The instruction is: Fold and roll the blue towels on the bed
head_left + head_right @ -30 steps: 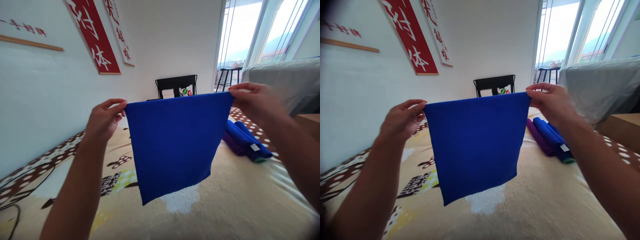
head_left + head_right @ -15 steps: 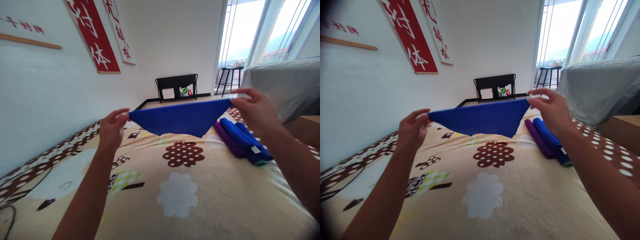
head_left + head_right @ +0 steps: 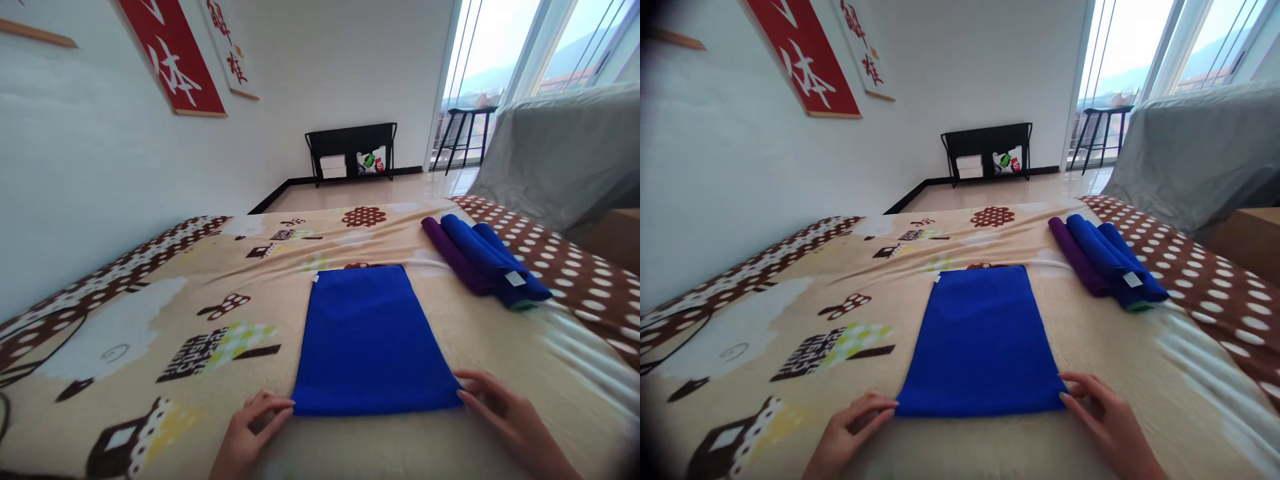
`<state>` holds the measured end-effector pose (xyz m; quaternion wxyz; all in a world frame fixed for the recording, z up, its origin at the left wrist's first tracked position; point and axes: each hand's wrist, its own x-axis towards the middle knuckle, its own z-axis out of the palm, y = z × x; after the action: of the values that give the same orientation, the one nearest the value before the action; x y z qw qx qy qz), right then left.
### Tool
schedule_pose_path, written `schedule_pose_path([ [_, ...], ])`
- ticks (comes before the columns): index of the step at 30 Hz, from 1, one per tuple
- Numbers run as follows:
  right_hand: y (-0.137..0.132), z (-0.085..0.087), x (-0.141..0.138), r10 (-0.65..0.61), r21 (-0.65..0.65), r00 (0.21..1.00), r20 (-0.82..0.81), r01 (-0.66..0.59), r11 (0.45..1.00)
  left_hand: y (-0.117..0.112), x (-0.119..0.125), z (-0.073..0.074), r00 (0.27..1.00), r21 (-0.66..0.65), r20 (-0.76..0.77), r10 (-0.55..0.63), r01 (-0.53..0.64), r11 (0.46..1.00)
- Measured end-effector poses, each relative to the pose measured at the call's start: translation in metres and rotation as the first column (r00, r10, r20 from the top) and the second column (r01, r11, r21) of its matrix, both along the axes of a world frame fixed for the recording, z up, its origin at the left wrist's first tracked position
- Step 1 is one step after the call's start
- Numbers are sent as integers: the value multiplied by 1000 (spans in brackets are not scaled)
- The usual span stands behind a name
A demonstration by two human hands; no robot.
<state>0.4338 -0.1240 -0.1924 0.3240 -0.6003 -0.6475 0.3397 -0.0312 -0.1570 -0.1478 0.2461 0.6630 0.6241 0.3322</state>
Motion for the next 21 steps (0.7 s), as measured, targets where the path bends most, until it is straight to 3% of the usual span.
schedule_pose_path([
  [3, 6, 6, -2, -39, 38, 997, 61, 37, 999, 6, 11, 8, 981, -43, 178, 78, -72, 996],
  [6, 6, 7, 3, -82, 125, 992, 101, 69, 990, 3, 13, 7, 971, 12, 215, 107, -112, 994],
  [10, -3, -5, 17, -99, 204, 977, 186, 60, 977, -12, 0, -9, 956, 52, 245, 159, -177, 983],
  [13, -9, -17, 26, -115, 299, 950, 291, 24, 954, -23, -9, -23, 951, 26, 273, 143, -155, 988],
  [17, -14, -25, 29, -128, 408, 914, 386, -45, 912, -30, -11, -37, 965, 106, 230, 128, -156, 982],
  [21, -18, -25, 33, -116, 411, 901, 418, -74, 909, -32, -10, -41, 992, 285, 5, 127, -123, 951],
])
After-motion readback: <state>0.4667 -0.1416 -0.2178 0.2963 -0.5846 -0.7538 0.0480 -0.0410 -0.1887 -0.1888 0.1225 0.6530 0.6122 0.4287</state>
